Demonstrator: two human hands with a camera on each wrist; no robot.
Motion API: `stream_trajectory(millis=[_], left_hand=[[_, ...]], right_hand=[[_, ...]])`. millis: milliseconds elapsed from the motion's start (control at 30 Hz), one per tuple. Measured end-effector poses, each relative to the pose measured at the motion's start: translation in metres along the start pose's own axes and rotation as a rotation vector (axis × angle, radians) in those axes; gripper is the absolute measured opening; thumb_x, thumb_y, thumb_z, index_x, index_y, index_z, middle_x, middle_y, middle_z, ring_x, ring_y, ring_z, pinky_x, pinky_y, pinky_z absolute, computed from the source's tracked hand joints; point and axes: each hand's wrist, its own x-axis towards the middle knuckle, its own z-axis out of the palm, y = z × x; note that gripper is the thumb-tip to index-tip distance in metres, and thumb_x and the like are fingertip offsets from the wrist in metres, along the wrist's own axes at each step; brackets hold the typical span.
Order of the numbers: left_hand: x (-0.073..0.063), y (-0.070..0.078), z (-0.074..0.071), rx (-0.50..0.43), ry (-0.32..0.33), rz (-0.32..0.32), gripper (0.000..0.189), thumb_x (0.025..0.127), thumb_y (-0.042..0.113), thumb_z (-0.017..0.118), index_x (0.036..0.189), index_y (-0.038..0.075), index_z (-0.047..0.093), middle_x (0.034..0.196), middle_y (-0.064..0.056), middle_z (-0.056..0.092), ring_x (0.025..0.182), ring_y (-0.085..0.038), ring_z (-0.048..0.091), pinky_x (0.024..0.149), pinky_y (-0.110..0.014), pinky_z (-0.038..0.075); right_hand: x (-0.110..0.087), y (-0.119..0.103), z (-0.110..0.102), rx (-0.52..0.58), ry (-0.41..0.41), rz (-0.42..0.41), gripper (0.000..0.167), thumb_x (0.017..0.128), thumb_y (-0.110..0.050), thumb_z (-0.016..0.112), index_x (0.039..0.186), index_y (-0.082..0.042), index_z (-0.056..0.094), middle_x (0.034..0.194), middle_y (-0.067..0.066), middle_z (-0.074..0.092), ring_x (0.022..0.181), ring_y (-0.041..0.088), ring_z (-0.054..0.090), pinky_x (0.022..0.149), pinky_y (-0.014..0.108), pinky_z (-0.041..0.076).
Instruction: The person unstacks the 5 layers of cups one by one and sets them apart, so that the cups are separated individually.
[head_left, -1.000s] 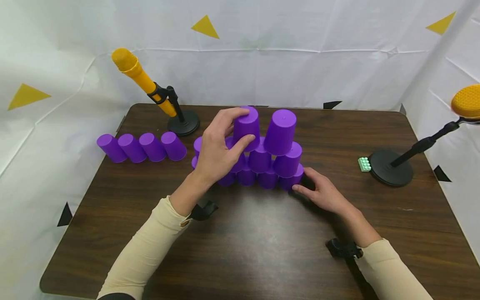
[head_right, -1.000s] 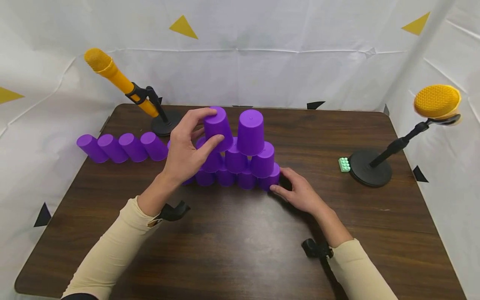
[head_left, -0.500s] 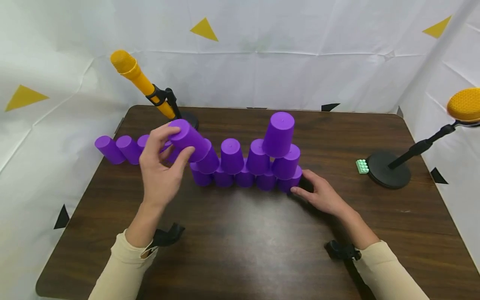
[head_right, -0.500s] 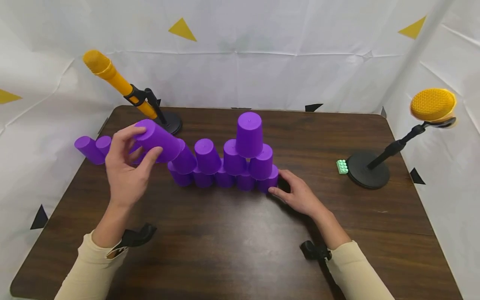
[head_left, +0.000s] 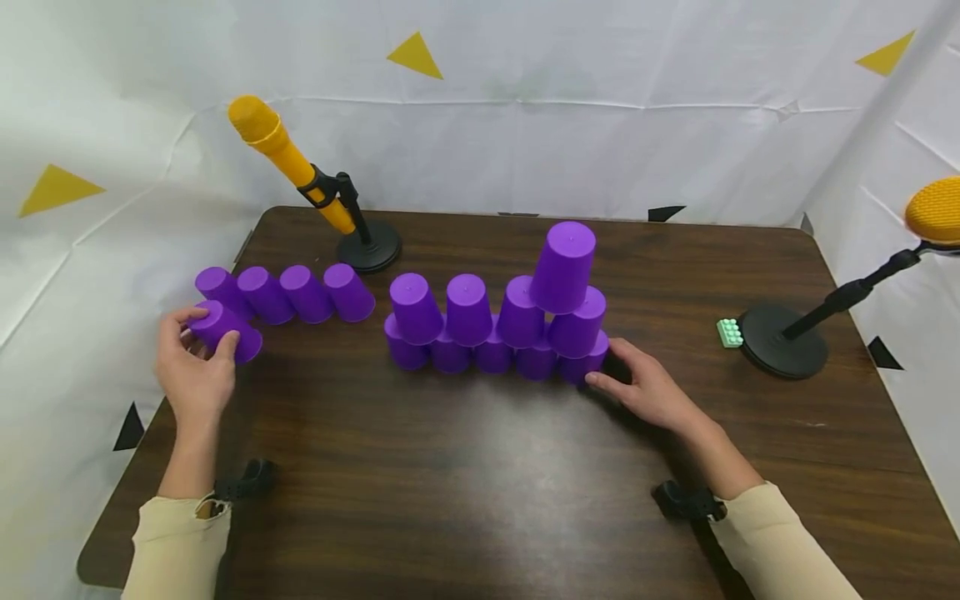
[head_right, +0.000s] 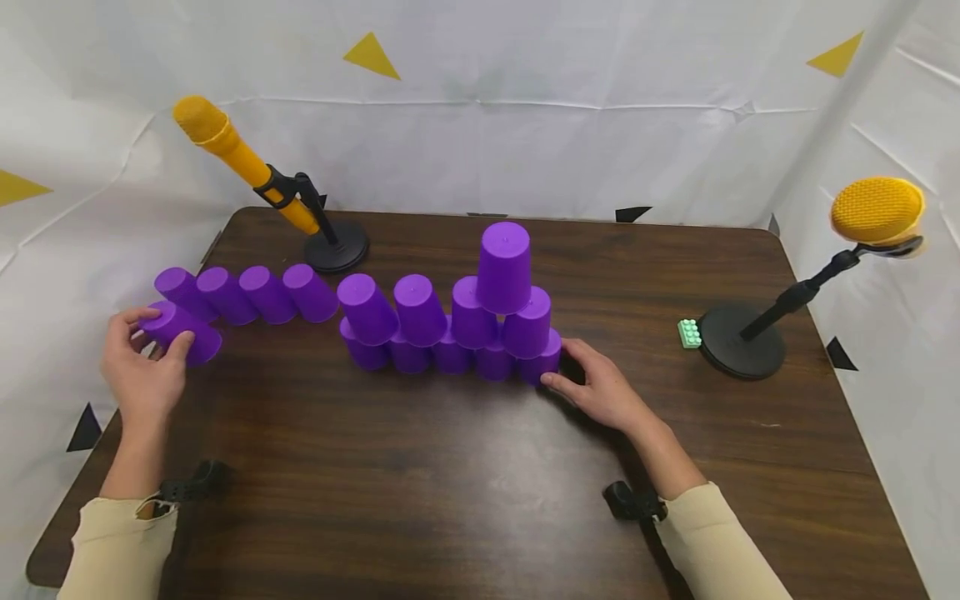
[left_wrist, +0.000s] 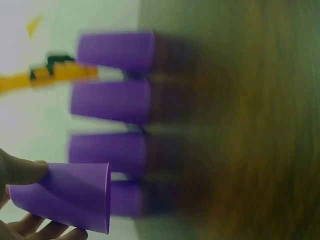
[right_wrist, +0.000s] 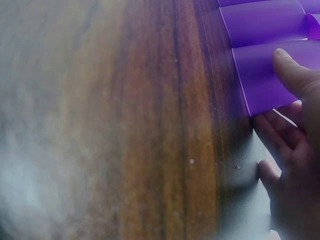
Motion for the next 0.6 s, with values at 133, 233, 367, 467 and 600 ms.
stream_trajectory(millis=[133, 233, 367, 467, 600], left_hand=[[0.016, -0.026, -0.001, 0.09, 0.011, -0.041, 0.044, 0.086, 0.003, 0.071, 0.127, 0.004, 0.052, 0.134, -0.011, 0.056, 0.119, -0.03, 0.055, 0.099, -0.045, 0.047], [0.024, -0.036, -0.002, 0.136, 0.004, -0.07, 0.044, 0.086, 0.004, 0.071, 0.125, 0.003, 0.05, 0.134, -0.013, 0.056, 0.12, -0.03, 0.055, 0.098, -0.048, 0.048], [0.034, -0.041, 0.0, 0.158, -0.005, -0.096, 0.043, 0.087, 0.007, 0.07, 0.124, 0.004, 0.048, 0.136, -0.013, 0.055, 0.123, -0.03, 0.054, 0.098, -0.048, 0.047], [0.038, -0.042, 0.001, 0.152, -0.017, -0.098, 0.044, 0.088, 0.008, 0.07, 0.125, 0.003, 0.047, 0.138, -0.014, 0.053, 0.125, -0.031, 0.053, 0.099, -0.049, 0.047], [0.041, -0.044, 0.002, 0.138, -0.03, -0.12, 0.044, 0.088, 0.007, 0.07, 0.125, 0.003, 0.046, 0.14, -0.014, 0.051, 0.127, -0.031, 0.051, 0.1, -0.049, 0.046]], right_hand=[[-0.001, 0.0, 0.0, 0.001, 0.002, -0.001, 0.057, 0.092, -0.031, 0.07, 0.139, -0.007, 0.051, 0.131, 0.013, 0.058, 0.125, 0.031, 0.051, 0.105, 0.054, 0.037], [-0.001, 0.0, 0.0, 0.004, -0.001, -0.002, 0.057, 0.092, -0.031, 0.071, 0.139, -0.007, 0.051, 0.131, 0.013, 0.058, 0.125, 0.032, 0.051, 0.105, 0.055, 0.038], [0.0, -0.001, 0.0, 0.006, 0.004, -0.003, 0.056, 0.092, -0.03, 0.071, 0.139, -0.007, 0.051, 0.13, 0.013, 0.058, 0.124, 0.031, 0.052, 0.104, 0.054, 0.038], [0.0, -0.002, 0.0, 0.004, 0.008, -0.01, 0.056, 0.092, -0.029, 0.071, 0.139, -0.006, 0.051, 0.129, 0.013, 0.059, 0.123, 0.032, 0.052, 0.103, 0.055, 0.039], [0.0, -0.002, -0.001, 0.005, 0.006, -0.013, 0.056, 0.092, -0.028, 0.071, 0.139, -0.006, 0.051, 0.129, 0.014, 0.059, 0.123, 0.032, 0.053, 0.103, 0.055, 0.039]])
